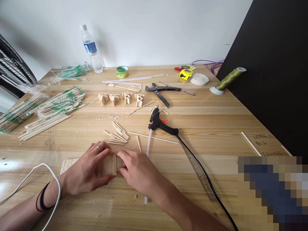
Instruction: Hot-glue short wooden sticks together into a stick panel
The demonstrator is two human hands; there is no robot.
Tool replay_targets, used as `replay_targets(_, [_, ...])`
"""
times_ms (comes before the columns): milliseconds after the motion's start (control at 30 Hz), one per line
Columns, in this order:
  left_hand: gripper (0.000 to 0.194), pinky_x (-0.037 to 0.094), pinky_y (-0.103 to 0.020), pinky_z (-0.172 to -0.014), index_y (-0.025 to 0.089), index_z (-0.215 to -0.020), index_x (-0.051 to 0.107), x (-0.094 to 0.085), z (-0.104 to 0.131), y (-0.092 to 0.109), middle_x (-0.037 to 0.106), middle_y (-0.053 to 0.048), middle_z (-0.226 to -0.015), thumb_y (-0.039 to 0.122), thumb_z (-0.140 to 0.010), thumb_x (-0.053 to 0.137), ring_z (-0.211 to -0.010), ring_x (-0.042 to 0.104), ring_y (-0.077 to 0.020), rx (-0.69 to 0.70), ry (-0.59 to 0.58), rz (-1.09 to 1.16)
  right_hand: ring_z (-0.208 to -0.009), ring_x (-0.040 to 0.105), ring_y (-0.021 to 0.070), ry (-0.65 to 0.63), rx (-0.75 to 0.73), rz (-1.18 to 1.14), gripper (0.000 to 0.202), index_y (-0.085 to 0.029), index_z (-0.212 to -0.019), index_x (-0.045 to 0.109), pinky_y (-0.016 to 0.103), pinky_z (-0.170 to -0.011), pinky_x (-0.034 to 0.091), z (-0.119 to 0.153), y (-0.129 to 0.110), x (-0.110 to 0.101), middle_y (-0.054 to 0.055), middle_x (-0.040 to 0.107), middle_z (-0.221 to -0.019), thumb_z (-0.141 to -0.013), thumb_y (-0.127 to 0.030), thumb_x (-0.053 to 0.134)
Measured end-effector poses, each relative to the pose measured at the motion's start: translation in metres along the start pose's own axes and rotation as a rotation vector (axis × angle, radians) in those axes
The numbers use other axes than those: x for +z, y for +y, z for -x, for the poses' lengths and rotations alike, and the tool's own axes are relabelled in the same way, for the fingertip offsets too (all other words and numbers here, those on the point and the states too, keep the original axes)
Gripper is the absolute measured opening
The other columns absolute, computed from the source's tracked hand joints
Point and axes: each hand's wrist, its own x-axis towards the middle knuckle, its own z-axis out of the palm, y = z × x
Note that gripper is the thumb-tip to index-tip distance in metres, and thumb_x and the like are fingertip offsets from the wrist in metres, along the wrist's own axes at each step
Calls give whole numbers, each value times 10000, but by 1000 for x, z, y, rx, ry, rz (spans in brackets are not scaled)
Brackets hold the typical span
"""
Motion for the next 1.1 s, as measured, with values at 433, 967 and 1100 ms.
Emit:
replay_targets(433, [323,436,-496,-907,191,-1085,575,0,2,-1,559,-93,-1099,274,-820,742,-1024,521,-308,5,-5,-20,-745,593,164,8,-15,10,242,-186,-1040,689,284,-693,405,0,0,1,-6,683,-849,-853,-36,722])
replay_targets(967, [339,444,-517,-916,184,-1106,558,1,2,0,559,-100,-1122,288,-827,719,-1030,511,-309,1,-17,-44,-803,647,185,-21,-6,45,283,-181,-1146,694,293,-743,453,1,0,-1,19,719,-895,-881,-86,722])
replay_targets(1100, [338,447,-515,-920,190,-1112,555,0,1,0,563,-99,-1121,300,-833,712,-1029,516,-306,1,-18,-45,-819,661,189,-24,-6,51,316,-179,-1178,691,297,-761,469,2,-1,-1,25,727,-905,-880,-77,713])
